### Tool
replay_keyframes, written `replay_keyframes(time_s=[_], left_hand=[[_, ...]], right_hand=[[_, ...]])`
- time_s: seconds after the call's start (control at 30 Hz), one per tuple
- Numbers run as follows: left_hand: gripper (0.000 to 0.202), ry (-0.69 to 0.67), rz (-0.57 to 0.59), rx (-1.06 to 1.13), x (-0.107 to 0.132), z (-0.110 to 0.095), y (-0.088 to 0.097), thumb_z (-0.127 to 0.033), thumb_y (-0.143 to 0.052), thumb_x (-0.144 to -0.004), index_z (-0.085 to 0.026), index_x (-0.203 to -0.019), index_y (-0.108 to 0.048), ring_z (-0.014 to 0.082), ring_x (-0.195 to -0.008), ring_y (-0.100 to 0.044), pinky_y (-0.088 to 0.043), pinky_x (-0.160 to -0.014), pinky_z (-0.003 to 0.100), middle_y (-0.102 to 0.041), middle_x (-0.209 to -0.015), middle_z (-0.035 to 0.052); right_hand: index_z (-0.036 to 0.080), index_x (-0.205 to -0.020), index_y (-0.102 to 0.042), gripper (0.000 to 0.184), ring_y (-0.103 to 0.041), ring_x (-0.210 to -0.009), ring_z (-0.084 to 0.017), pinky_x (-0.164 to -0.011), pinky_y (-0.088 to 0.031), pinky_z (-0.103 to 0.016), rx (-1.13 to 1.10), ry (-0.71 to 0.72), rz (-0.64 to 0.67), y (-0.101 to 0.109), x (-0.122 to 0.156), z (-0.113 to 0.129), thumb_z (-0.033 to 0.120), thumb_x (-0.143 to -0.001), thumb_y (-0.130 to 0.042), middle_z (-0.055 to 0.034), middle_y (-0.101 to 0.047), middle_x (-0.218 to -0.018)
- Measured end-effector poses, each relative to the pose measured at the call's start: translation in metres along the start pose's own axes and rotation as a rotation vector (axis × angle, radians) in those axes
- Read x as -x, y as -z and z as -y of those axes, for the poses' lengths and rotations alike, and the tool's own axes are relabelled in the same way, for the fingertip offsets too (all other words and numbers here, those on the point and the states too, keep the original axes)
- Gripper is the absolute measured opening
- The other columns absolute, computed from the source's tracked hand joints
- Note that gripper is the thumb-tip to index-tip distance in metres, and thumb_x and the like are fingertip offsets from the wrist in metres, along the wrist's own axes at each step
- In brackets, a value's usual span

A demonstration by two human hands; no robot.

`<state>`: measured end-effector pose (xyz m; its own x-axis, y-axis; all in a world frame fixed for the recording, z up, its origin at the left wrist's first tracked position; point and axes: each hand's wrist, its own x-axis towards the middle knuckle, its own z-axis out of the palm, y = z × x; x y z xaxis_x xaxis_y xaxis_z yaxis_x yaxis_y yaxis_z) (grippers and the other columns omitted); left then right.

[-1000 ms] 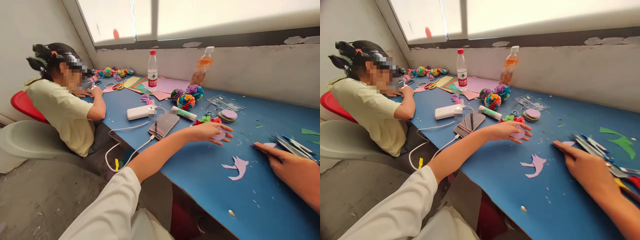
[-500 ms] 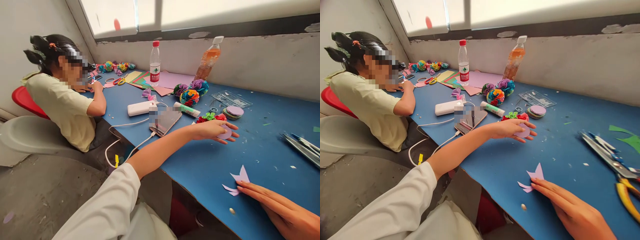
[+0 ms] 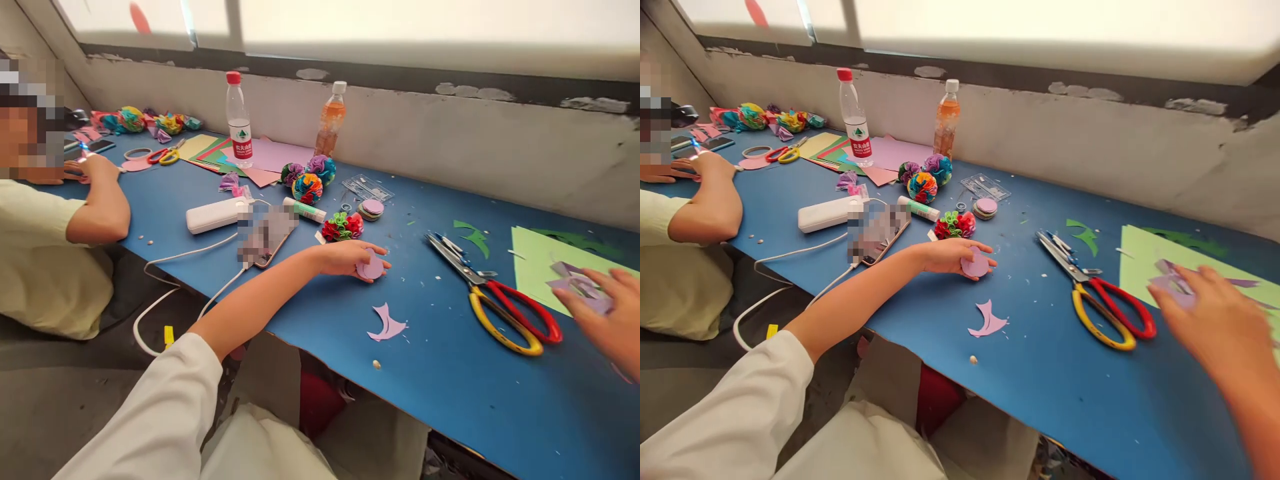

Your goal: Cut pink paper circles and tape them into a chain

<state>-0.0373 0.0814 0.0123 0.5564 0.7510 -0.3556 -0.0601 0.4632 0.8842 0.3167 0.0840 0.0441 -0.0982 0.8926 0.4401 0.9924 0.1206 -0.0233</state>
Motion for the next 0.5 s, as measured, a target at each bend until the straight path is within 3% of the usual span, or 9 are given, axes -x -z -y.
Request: replay_keyframes(time_s=[0.07, 0.1, 0.13, 0.17, 0.23, 0.27, 0.3, 0.37, 0.5], left_hand=[[0.060, -0.008, -0.039, -0.045, -0.002, 0.004, -0.002, 0.003, -0.042, -0.079, -0.011, -0.138, -0.045, 0.0129, -0.100, -0.065, -0.053, -0.093, 0.031, -0.059, -0.130, 0.0153], [0.056, -0.024, -0.064, -0.078, -0.003, 0.007, -0.003, 0.001, -0.046, -0.080, -0.011, -0.134, -0.049, 0.0117, -0.094, -0.065, -0.053, -0.092, 0.029, -0.061, -0.124, 0.0133], [0.050, -0.047, -0.085, -0.120, -0.003, 0.009, -0.004, -0.001, -0.050, -0.082, -0.012, -0.130, -0.053, 0.0108, -0.089, -0.065, -0.054, -0.090, 0.029, -0.064, -0.117, 0.0111], [0.042, -0.065, -0.108, -0.165, -0.004, 0.011, -0.004, -0.005, -0.054, -0.082, -0.012, -0.124, -0.058, 0.0105, -0.083, -0.065, -0.055, -0.088, 0.030, -0.065, -0.109, 0.0091], [0.032, -0.083, -0.147, -0.244, -0.004, 0.013, -0.006, -0.011, -0.061, -0.082, -0.010, -0.114, -0.064, 0.0110, -0.075, -0.063, -0.057, -0.085, 0.033, -0.066, -0.094, 0.0065], [0.031, -0.082, -0.160, -0.273, -0.003, 0.013, -0.007, -0.014, -0.063, -0.082, -0.009, -0.112, -0.065, 0.0121, -0.076, -0.063, -0.057, -0.085, 0.034, -0.066, -0.091, 0.0064], [0.032, -0.080, -0.171, -0.291, -0.003, 0.012, -0.008, -0.016, -0.064, -0.082, -0.008, -0.113, -0.064, 0.0138, -0.079, -0.064, -0.057, -0.085, 0.036, -0.067, -0.091, 0.0071], [0.039, -0.067, -0.184, -0.302, 0.001, 0.008, -0.009, -0.018, -0.060, -0.084, -0.008, -0.121, -0.060, 0.0179, -0.091, -0.065, -0.055, -0.089, 0.037, -0.068, -0.103, 0.0108], [0.059, -0.016, -0.174, -0.282, 0.009, 0.000, -0.012, -0.010, -0.048, -0.084, -0.011, -0.143, -0.040, 0.0220, -0.117, -0.059, -0.049, -0.100, 0.036, -0.059, -0.134, 0.0157]], right_hand=[[0.007, -0.128, -0.059, 0.079, -0.050, -0.128, -0.043, -0.105, -0.039, -0.064, -0.179, 0.009, 0.020, -0.013, 0.004, 0.035, 0.068, -0.087, -0.028, -0.0274, -0.056, -0.133], [0.012, -0.128, -0.059, 0.073, -0.055, -0.124, -0.039, -0.103, -0.045, -0.058, -0.225, 0.072, 0.074, -0.018, 0.012, 0.054, 0.067, -0.088, -0.031, -0.0219, -0.061, -0.130], [0.018, -0.129, -0.058, 0.068, -0.061, -0.117, -0.034, -0.097, -0.053, -0.049, -0.278, 0.168, 0.170, -0.022, 0.023, 0.074, 0.066, -0.089, -0.034, -0.0155, -0.064, -0.128], [0.015, -0.136, -0.052, 0.067, -0.059, -0.121, -0.034, -0.098, -0.053, -0.048, -0.369, 0.344, 0.300, -0.026, 0.035, 0.093, 0.062, -0.091, -0.035, -0.0170, -0.057, -0.137], [0.022, -0.137, -0.054, 0.060, -0.052, -0.131, -0.028, -0.105, -0.049, -0.041, -0.424, 0.533, 0.418, -0.029, 0.061, 0.122, 0.059, -0.091, -0.042, -0.0080, -0.050, -0.146], [0.021, -0.141, -0.050, 0.058, -0.046, -0.135, -0.027, -0.110, -0.044, -0.044, -0.431, 0.716, 0.530, -0.029, 0.072, 0.130, 0.054, -0.093, -0.042, -0.0086, -0.045, -0.150], [0.021, -0.144, -0.047, 0.057, -0.042, -0.138, -0.027, -0.114, -0.038, -0.047, -0.422, 0.826, 0.581, -0.030, 0.080, 0.133, 0.051, -0.095, -0.042, -0.0082, -0.044, -0.151], [0.019, -0.148, -0.040, 0.058, -0.035, -0.142, -0.027, -0.117, -0.032, -0.052, -0.376, 0.906, 0.619, -0.031, 0.091, 0.125, 0.046, -0.098, -0.039, -0.0101, -0.042, -0.152], [0.012, -0.147, -0.041, 0.060, -0.040, -0.138, -0.031, -0.110, -0.040, -0.056, -0.221, 0.692, 0.464, -0.033, 0.097, 0.073, 0.046, -0.099, -0.033, -0.0156, -0.043, -0.149]])
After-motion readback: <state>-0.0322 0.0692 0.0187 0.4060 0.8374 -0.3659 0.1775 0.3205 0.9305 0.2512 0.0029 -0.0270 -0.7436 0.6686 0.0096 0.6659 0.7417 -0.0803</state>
